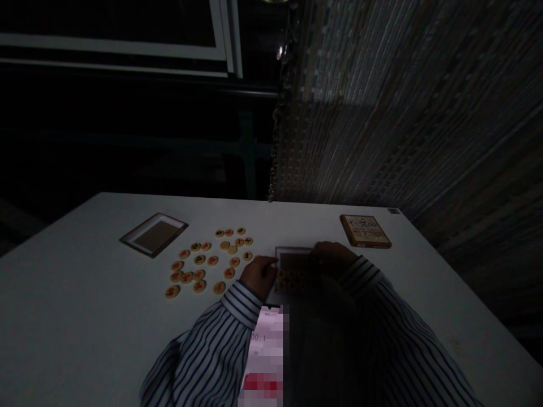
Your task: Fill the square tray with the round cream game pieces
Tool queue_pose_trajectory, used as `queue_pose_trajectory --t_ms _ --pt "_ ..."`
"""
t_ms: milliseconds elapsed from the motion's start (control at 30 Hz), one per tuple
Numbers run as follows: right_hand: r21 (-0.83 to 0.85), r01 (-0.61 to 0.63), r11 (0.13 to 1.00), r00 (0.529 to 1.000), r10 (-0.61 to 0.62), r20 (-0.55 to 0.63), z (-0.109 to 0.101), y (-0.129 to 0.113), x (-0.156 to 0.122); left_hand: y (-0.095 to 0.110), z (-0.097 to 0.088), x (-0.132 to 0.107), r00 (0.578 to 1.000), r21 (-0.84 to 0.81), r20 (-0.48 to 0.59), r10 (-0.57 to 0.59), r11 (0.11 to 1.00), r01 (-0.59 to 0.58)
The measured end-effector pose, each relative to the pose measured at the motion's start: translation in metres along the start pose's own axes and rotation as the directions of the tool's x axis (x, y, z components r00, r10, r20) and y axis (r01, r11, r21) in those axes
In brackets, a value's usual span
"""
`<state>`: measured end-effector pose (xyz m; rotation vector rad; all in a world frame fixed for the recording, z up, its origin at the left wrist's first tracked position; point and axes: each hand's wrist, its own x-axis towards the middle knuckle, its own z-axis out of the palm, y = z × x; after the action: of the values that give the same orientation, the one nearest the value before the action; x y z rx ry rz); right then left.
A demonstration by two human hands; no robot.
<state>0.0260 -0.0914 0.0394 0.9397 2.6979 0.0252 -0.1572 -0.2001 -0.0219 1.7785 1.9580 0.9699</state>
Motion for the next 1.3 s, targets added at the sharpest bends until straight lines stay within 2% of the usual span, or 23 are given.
queue_pose_trajectory --t_ms 300,533,733,1000,1200,1300 --pt "0.008 0.01 1.0 1.0 -0.01 0.015 -0.0004 0.0012 0.0006 -0.0009 -0.0019 0.0013 0.999 -0.037 0.024 -0.025 0.999 0.026" --pt "-0.016 0.017 1.0 1.0 -0.017 -0.018 -0.0002 0.0004 -0.0019 -0.0027 -0.0038 0.0012 0.998 -0.061 0.057 -0.029 0.998 0.033" --pt "-0.01 0.026 1.0 1.0 -0.026 -0.002 -0.0013 -0.0006 -0.0017 -0.007 -0.0006 0.001 1.0 -0.058 0.03 -0.001 0.998 0.003" --pt "0.009 0.03 1.0 1.0 -0.03 0.003 0.0012 0.0016 -0.0006 -0.0028 -0.0033 0.0004 0.999 -0.058 0.04 -0.008 0.998 0.01" --pt "0.048 0.015 0.999 0.999 -0.013 -0.049 0.0037 0.0023 -0.0005 -0.0024 -0.0039 0.0006 0.999 -0.057 0.037 -0.016 0.998 0.018" --pt "0.045 0.02 0.999 0.999 -0.019 -0.03 0.002 0.0009 -0.0018 -0.0021 -0.0044 0.0007 0.999 -0.051 0.041 -0.016 0.999 0.018"
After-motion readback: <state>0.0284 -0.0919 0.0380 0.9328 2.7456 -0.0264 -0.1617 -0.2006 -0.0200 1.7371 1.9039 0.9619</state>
